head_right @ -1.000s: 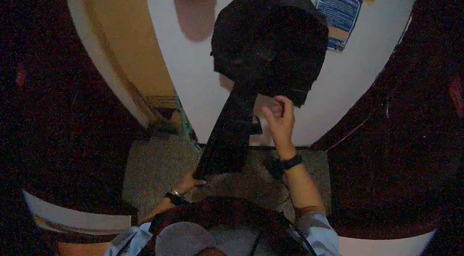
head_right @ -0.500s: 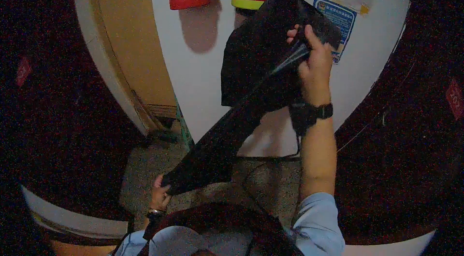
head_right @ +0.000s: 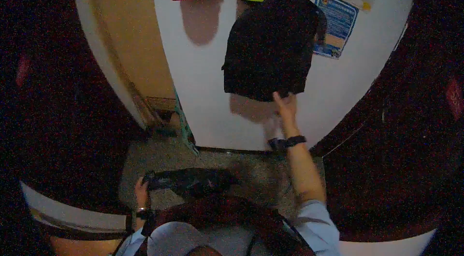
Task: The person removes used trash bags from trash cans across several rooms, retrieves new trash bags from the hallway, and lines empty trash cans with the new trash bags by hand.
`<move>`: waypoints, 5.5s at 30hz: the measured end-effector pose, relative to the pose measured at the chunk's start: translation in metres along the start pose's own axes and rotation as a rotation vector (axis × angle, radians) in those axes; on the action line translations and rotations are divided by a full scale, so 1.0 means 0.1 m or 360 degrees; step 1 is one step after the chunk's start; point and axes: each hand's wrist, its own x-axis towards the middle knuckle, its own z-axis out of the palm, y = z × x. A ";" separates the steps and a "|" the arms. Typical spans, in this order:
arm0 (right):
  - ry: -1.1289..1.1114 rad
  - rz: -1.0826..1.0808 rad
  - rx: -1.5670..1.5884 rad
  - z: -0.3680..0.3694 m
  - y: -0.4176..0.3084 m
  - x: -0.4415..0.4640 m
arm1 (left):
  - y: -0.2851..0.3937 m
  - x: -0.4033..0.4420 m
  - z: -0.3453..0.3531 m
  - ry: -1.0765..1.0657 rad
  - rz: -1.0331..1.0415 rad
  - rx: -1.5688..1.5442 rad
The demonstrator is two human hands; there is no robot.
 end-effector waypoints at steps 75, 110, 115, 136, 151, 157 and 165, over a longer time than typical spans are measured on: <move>-0.2397 -0.0499 -0.1735 -1.11 0.20 -1.95 | 1.10 0.49 2.06 -0.1180 0.1233 0.0630; -0.0594 -0.0414 0.1070 -0.43 -1.62 -1.11 | 1.23 -0.57 1.34 -0.1179 -0.0083 -0.0225; -0.0835 -0.0416 0.1466 -0.75 -1.88 -1.03 | 1.24 -0.48 1.43 -0.1297 0.0029 -0.0331; -0.0502 -0.0388 0.0159 -0.19 -2.25 -0.11 | 1.31 -0.60 1.17 -0.1543 0.0114 -0.0005; 0.0452 -0.1057 -0.0355 0.02 -0.08 0.15 | 0.05 -0.41 0.85 -0.0807 -0.0431 -0.0450; 0.0055 -0.0686 0.0279 0.51 -0.06 -0.01 | 0.30 -0.46 0.90 -0.0795 -0.0604 -0.0202; 0.0018 -0.0832 -0.0131 -0.07 -0.09 -0.33 | 0.25 -0.27 1.11 -0.1048 -0.0103 0.0156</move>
